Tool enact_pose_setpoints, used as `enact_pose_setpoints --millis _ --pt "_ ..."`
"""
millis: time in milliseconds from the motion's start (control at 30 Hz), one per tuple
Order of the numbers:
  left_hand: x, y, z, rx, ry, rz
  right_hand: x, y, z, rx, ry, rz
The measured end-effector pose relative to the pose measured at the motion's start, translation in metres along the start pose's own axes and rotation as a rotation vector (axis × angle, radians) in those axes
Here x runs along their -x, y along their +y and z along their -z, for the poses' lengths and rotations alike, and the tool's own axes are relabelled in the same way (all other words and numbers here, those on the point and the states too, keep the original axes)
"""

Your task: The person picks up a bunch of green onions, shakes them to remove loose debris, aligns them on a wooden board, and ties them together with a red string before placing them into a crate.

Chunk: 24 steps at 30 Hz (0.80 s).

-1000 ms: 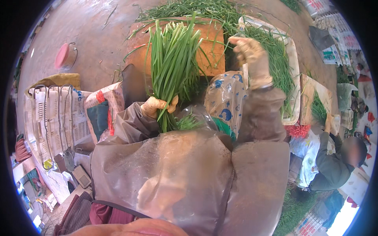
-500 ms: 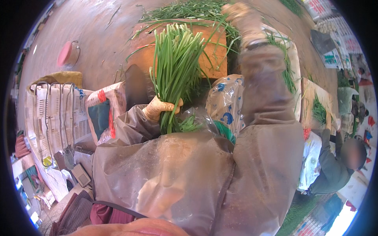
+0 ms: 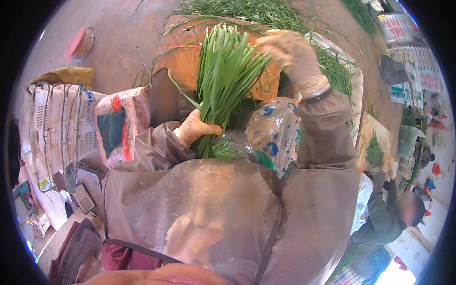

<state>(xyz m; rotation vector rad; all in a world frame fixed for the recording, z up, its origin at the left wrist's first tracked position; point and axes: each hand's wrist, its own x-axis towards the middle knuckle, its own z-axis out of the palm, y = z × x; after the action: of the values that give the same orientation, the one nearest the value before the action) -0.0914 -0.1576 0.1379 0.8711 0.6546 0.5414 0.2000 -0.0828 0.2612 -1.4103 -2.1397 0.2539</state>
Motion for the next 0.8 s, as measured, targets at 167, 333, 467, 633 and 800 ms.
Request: enact_pose_setpoints --millis 167,333,467,633,800 --pt "-0.002 -0.002 -0.017 -0.738 0.243 -0.043 0.015 0.011 0.022 -0.601 0.109 -0.566" --pt "-0.008 -0.026 -0.018 -0.881 0.239 -0.156 -0.008 -0.001 0.019 -0.209 -0.274 -0.398" --pt "-0.010 -0.022 -0.026 -0.939 0.160 -0.080 -0.021 0.008 0.004 -0.150 -0.521 -0.502" --pt "0.000 -0.012 -0.023 -0.946 0.115 -0.033 -0.055 0.003 -0.007 0.006 -0.901 -0.376" --pt "0.004 0.007 -0.024 -0.596 0.027 -0.038 -0.068 0.114 0.089 0.322 0.057 -0.308"
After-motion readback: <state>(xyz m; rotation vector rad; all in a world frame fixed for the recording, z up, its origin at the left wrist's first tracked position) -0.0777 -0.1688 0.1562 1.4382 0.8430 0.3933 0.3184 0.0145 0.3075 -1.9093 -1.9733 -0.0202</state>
